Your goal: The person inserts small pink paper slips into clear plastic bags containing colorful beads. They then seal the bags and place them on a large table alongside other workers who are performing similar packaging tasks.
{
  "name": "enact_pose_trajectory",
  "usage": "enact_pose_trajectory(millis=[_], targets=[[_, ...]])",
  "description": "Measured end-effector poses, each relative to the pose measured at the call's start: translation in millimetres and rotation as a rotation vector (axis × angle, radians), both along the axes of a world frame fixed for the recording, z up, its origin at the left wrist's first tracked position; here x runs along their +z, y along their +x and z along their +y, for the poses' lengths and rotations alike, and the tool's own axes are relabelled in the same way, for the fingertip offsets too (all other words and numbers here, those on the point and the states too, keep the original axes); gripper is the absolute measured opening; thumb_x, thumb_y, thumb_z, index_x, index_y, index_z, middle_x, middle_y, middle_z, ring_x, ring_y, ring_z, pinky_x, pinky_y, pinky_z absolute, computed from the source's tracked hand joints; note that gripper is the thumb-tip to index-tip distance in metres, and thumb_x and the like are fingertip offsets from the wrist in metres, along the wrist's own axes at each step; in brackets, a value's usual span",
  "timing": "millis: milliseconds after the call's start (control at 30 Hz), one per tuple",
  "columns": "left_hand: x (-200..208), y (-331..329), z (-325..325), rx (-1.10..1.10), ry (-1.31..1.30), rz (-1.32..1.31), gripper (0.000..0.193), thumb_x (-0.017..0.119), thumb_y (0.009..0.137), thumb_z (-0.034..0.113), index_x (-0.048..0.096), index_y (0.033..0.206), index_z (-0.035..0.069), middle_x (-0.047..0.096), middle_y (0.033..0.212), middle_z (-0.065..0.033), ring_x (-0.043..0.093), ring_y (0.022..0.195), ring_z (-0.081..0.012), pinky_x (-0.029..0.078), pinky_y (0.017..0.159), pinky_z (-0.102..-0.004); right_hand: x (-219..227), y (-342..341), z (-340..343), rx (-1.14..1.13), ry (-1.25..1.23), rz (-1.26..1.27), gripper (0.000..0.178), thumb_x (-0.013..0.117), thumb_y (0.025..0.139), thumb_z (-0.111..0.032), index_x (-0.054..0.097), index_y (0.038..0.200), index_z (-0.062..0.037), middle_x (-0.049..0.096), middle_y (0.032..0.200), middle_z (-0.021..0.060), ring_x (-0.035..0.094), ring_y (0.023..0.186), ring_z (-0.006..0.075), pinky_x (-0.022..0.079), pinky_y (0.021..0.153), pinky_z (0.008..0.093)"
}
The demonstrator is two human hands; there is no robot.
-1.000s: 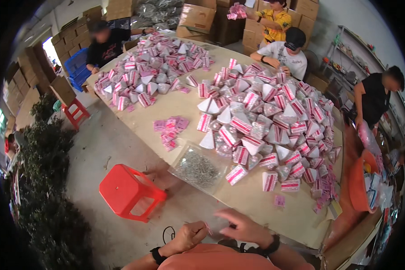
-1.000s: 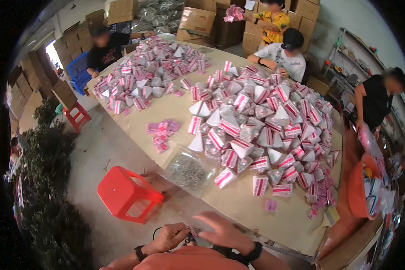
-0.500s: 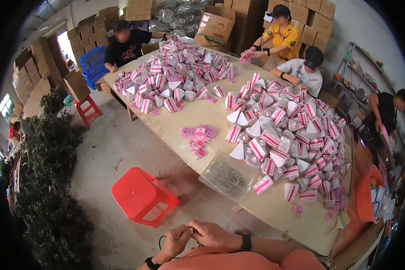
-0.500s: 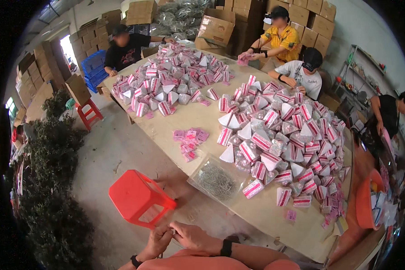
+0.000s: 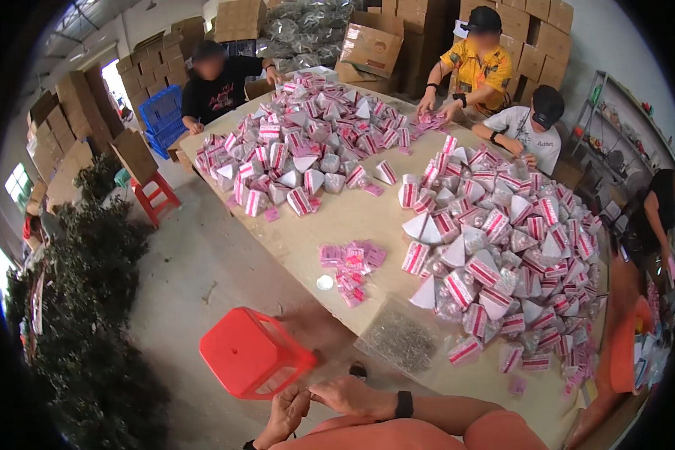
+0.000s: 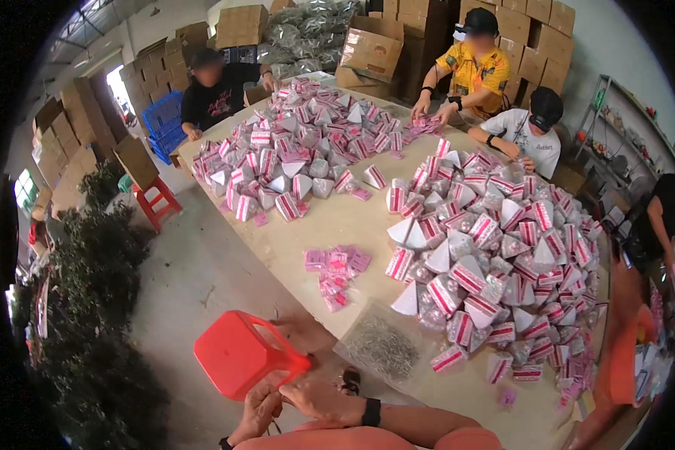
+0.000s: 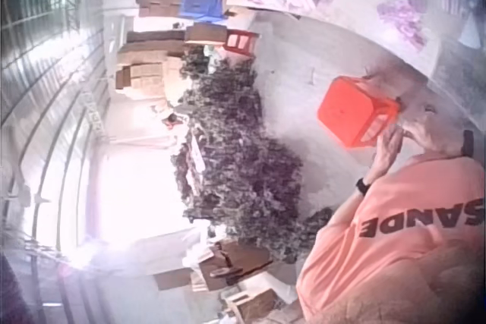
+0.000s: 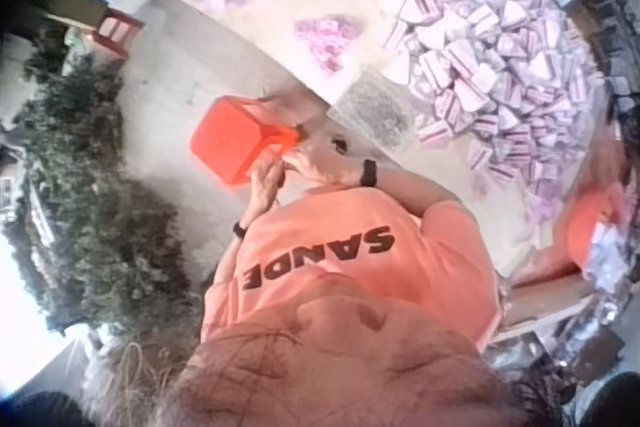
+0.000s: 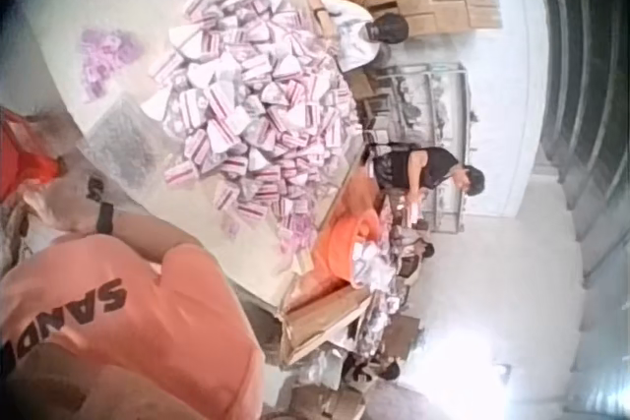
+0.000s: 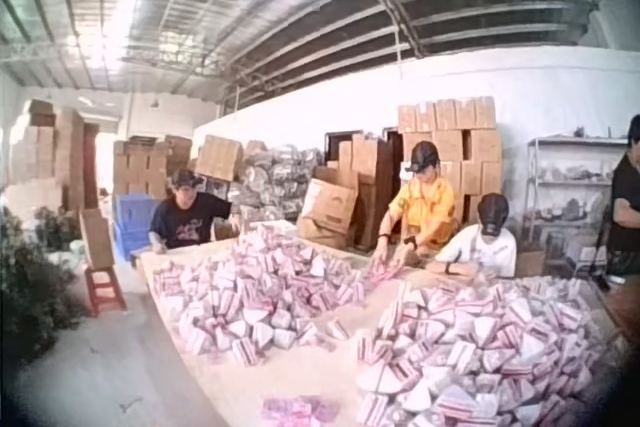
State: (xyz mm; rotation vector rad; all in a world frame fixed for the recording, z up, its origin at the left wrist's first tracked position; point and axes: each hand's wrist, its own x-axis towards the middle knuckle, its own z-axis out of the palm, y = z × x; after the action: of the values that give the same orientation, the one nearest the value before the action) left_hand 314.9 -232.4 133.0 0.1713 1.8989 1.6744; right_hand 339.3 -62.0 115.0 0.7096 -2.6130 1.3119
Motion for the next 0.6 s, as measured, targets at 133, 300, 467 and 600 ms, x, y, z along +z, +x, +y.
enact_pose_trajectory(millis=[133, 300, 467, 600], targets=[[1, -43, 9, -0.088, -0.091, 0.068, 0.017, 0.052, 0.085, 0.016, 0.053, 0.081, 0.0, 0.053, 0.063, -0.0025, 0.047, 0.055, -0.0077, 0.037, 0.049, -0.023, 8, -34, 18, -0.011, -0.047, 0.037, 0.014, 0.056, 0.081, -0.018, 0.049, 0.082, -0.0049, 0.054, 0.066, 0.0123, 0.055, 0.062, 0.0321, 0.043, 0.052, 0.0399], [19, -74, 35, -0.24, -0.192, 0.367, 0.016, 0.056, 0.083, 0.016, 0.052, 0.086, 0.0, 0.057, 0.069, -0.008, 0.052, 0.058, -0.0111, 0.041, 0.052, -0.0267, 19, -52, 39, -0.069, -0.153, -0.129, 0.013, 0.055, 0.081, -0.017, 0.049, 0.082, -0.0046, 0.053, 0.068, 0.0134, 0.055, 0.064, 0.0308, 0.042, 0.053, 0.0378], [46, -111, 71, -0.392, -0.188, 0.262, 0.017, 0.055, 0.083, 0.016, 0.052, 0.088, 0.0, 0.056, 0.069, -0.0118, 0.053, 0.059, -0.0173, 0.041, 0.053, -0.0287, 17, -66, 65, -0.189, -0.19, -0.178, 0.012, 0.054, 0.082, -0.015, 0.051, 0.085, -0.0043, 0.053, 0.072, 0.0149, 0.055, 0.068, 0.0313, 0.043, 0.056, 0.036], [42, -148, 100, -0.567, -0.146, 0.301, 0.019, 0.053, 0.085, 0.018, 0.052, 0.088, -0.001, 0.055, 0.07, -0.0108, 0.051, 0.063, -0.0156, 0.042, 0.057, -0.0281, 33, -77, 81, -0.359, -0.251, -0.261, 0.013, 0.052, 0.083, -0.017, 0.052, 0.086, -0.0044, 0.054, 0.074, 0.0153, 0.055, 0.072, 0.0317, 0.043, 0.06, 0.0365]])
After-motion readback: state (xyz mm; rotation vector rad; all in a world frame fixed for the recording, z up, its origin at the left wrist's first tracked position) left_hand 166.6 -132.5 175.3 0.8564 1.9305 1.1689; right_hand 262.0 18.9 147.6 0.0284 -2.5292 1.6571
